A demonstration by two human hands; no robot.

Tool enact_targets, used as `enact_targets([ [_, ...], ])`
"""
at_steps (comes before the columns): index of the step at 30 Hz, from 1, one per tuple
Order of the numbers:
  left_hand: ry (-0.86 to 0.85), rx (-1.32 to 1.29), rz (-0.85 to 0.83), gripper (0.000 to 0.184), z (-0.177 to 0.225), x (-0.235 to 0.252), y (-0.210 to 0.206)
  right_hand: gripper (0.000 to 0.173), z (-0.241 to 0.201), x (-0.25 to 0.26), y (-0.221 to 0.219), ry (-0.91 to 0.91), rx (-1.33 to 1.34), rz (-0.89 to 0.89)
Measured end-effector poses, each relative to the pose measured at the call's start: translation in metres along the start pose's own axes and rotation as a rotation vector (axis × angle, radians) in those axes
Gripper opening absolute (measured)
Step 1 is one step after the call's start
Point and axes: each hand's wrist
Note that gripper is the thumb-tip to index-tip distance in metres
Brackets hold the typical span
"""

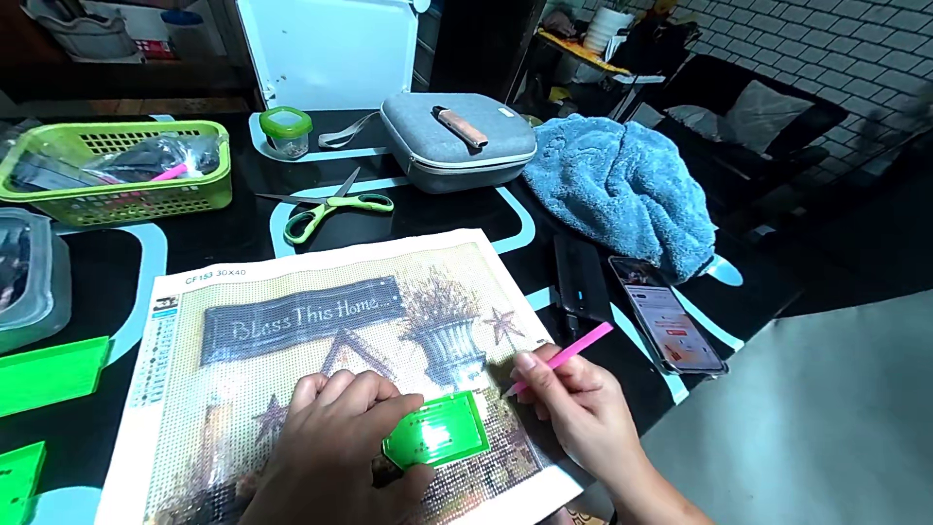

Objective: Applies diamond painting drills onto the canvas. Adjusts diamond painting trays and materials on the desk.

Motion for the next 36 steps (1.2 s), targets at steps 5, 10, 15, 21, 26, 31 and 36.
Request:
enact_targets([
  [5, -0.032, -0.12, -0.087, 0.045, 0.011, 0.001, 0.009, 0.03, -0.002, 0.005, 0.001, -0.13, 0.197, 0.081],
  [10, -0.028, -0.072, -0.002, 0.046, 0.007, 0.002, 0.006, 0.029, -0.002, 0.005, 0.001, -0.112, 0.194, 0.068],
  [15, -0.066, -0.003, 0.022, 0.045, 0.005, 0.0, -0.003, 0.029, -0.008, 0.008, 0.0, -0.164, 0.206, 0.057],
  [21, -0.057, 0.023, 0.044, 0.046, -0.001, -0.001, -0.01, 0.025, -0.017, 0.003, -0.016, 0.081, 0.122, -0.114],
  [26, -0.054, 0.013, 0.042, 0.046, -0.001, -0.001, -0.01, 0.027, -0.019, 0.007, -0.034, 0.166, 0.041, -0.223],
  [31, -0.061, 0.016, 0.062, 0.045, -0.002, -0.002, -0.012, 0.031, -0.019, 0.008, -0.041, 0.186, -0.035, -0.251],
  [36, -0.062, 0.025, 0.068, 0.045, -0.002, -0.002, -0.012, 0.031, -0.016, 0.007, -0.042, 0.176, -0.053, -0.258],
])
Point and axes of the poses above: each hand's wrist, its own x-axis towards the middle knuckle, its own y-axis out of the back of the hand, z = x × y, and after that the axes turned 1 degree about x, right-handed
